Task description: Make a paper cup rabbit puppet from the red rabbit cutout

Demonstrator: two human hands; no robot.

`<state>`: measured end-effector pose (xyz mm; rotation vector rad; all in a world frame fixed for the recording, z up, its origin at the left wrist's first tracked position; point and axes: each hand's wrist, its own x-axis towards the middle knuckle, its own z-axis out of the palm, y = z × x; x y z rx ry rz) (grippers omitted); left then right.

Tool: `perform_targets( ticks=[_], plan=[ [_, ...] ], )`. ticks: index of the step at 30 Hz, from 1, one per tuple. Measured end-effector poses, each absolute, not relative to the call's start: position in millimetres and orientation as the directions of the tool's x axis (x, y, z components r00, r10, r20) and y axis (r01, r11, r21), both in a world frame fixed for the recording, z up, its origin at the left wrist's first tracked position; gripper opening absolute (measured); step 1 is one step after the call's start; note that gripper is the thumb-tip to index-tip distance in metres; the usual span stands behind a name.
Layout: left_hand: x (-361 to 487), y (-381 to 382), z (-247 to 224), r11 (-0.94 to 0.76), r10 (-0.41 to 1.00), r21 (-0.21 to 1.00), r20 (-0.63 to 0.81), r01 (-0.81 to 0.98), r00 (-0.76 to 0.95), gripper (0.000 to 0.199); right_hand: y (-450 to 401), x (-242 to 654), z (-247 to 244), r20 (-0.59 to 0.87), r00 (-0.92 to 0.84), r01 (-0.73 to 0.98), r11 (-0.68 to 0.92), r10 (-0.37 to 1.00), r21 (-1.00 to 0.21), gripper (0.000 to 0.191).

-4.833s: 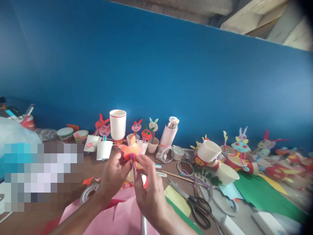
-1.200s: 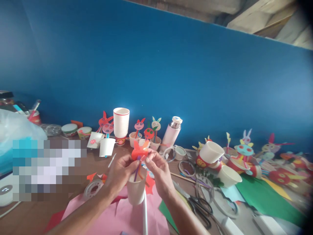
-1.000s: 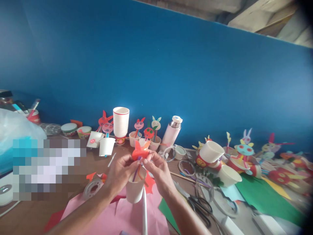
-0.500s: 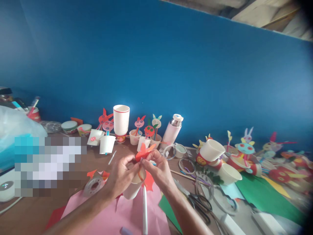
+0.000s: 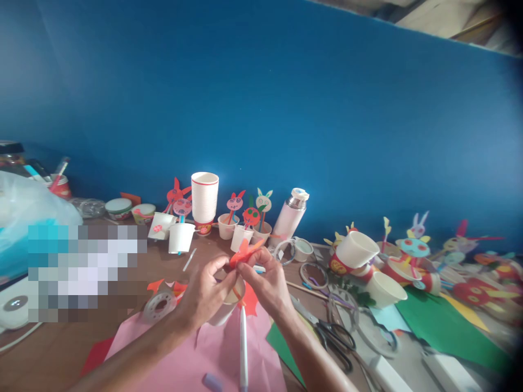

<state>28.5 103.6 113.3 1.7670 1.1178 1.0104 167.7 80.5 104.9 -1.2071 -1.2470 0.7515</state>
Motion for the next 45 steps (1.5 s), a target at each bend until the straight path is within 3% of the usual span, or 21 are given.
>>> perform_targets(
  ticks=[5,17,45],
  plan=[
    [27,104,114,-0.305,0.930,0.901,0.212,0.308,0.301,0.019,79,165,106,0.302,0.238,0.212,0.254,0.923,-0.944,0.023],
    [27,104,112,-0.252,0.940,0.913,0.152,0.321,0.307,0.022,76,161,103,0.503,0.254,0.439,0.365,0.826,-0.821,0.024],
    [29,101,108,-0.265,0.946,0.888,0.163,0.376,0.280,0.022,79,154,97,0.461,0.308,0.407,0.323,0.832,-0.855,0.022]
  ],
)
